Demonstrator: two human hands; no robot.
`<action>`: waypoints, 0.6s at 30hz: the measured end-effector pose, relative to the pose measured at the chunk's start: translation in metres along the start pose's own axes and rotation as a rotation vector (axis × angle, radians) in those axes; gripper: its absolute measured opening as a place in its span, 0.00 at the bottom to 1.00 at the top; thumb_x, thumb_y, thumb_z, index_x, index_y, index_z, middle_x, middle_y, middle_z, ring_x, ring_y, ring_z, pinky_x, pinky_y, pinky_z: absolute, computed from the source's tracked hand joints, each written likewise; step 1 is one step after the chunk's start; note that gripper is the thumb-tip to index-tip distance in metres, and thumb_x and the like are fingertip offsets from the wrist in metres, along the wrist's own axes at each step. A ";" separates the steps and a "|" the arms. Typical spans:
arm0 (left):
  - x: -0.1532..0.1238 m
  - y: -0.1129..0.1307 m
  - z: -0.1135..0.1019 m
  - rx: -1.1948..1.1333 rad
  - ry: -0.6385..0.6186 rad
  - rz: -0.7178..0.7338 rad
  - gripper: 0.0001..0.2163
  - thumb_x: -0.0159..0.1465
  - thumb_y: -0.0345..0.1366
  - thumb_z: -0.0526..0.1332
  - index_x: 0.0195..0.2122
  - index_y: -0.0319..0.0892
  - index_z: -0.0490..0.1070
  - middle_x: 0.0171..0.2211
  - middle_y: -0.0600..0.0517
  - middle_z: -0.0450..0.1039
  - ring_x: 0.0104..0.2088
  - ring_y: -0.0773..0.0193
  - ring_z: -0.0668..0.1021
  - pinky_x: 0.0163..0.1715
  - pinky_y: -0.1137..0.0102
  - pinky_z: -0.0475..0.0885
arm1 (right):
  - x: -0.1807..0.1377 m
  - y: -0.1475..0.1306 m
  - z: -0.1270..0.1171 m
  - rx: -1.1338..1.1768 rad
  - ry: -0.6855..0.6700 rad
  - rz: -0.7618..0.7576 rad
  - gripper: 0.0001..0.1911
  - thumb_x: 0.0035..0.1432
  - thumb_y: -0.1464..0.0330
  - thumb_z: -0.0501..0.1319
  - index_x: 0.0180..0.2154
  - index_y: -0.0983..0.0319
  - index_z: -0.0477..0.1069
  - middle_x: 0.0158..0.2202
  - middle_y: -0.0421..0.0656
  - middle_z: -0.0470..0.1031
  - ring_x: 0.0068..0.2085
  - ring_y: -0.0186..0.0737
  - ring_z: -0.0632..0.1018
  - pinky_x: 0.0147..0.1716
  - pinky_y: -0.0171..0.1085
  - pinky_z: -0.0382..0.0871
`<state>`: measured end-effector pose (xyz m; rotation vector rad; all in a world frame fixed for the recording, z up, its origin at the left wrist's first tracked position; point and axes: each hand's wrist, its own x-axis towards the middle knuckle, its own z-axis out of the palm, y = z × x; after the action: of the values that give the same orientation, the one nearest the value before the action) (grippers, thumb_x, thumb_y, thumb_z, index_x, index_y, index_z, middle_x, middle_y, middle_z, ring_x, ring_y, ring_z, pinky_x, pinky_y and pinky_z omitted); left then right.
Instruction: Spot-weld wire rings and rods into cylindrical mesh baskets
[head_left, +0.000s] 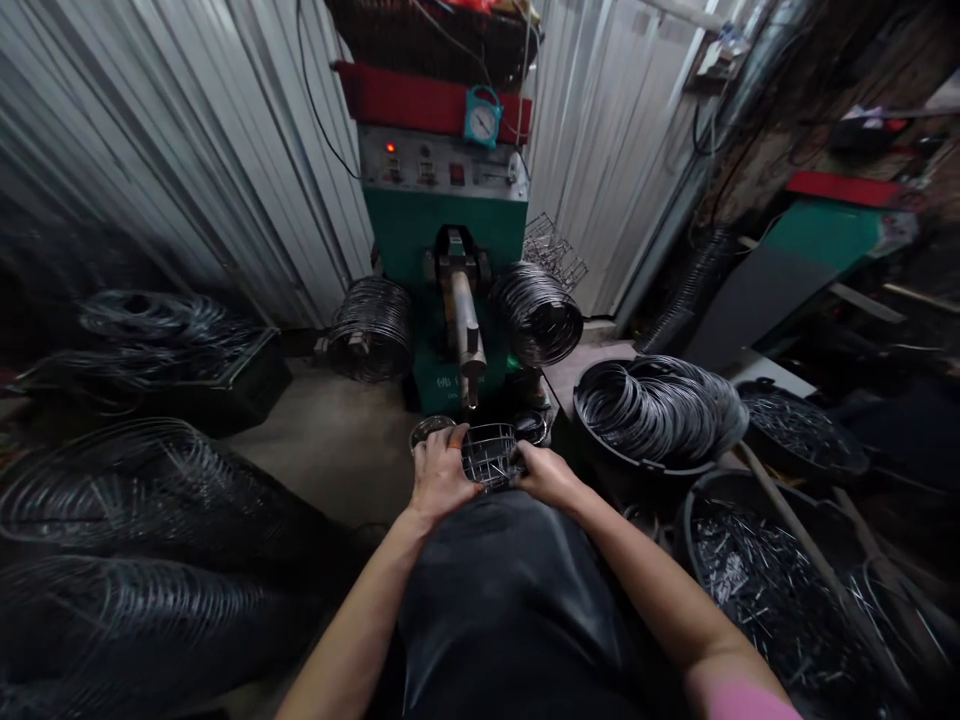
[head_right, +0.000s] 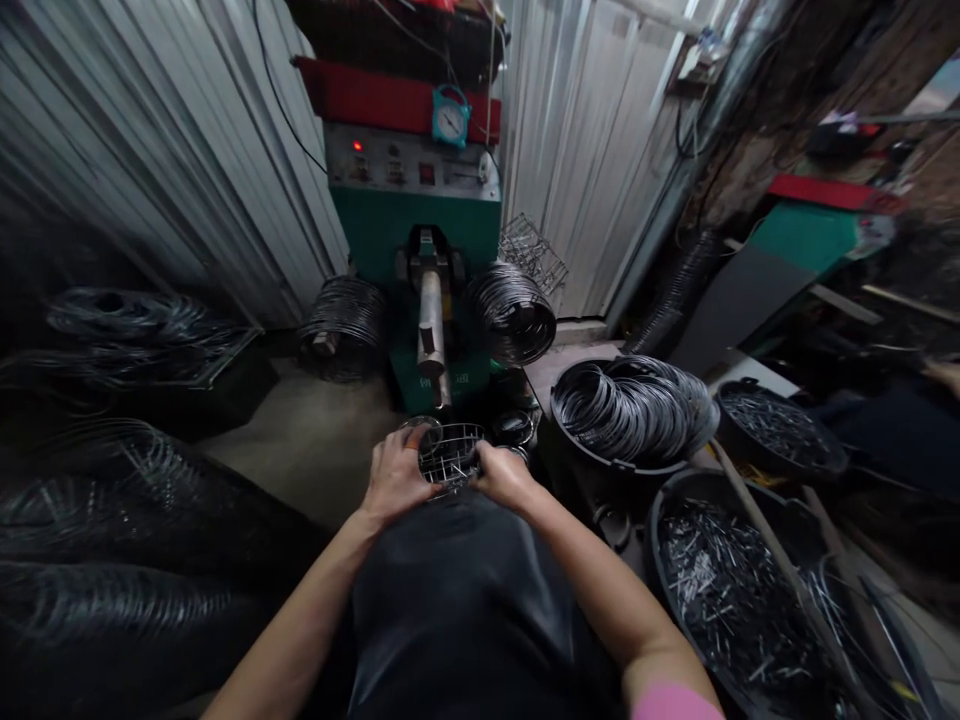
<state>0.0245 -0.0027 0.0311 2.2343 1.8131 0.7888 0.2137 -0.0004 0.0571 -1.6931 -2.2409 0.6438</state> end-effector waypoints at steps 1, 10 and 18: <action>0.001 0.002 0.001 0.008 -0.016 0.004 0.37 0.43 0.41 0.69 0.55 0.42 0.59 0.52 0.41 0.63 0.53 0.46 0.65 0.53 0.54 0.58 | 0.007 -0.005 0.003 0.010 0.019 0.011 0.13 0.44 0.73 0.62 0.36 0.59 0.69 0.27 0.39 0.75 0.29 0.38 0.74 0.26 0.31 0.59; 0.007 0.004 0.001 0.022 -0.114 -0.009 0.37 0.43 0.38 0.67 0.56 0.42 0.57 0.53 0.41 0.63 0.54 0.46 0.64 0.52 0.55 0.57 | 0.017 0.004 0.056 0.487 0.164 -0.117 0.09 0.48 0.75 0.55 0.31 0.62 0.71 0.28 0.38 0.74 0.31 0.35 0.74 0.33 0.32 0.67; 0.014 -0.009 0.004 -0.051 -0.141 -0.009 0.39 0.41 0.38 0.68 0.56 0.42 0.57 0.53 0.42 0.62 0.54 0.46 0.64 0.53 0.56 0.58 | 0.017 0.016 0.034 0.291 -0.056 -0.399 0.16 0.51 0.73 0.62 0.44 0.64 0.72 0.40 0.46 0.76 0.42 0.40 0.76 0.42 0.38 0.69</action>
<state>0.0208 0.0137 0.0278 2.1885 1.7174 0.6503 0.2062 0.0130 0.0187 -1.0655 -2.2922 0.8699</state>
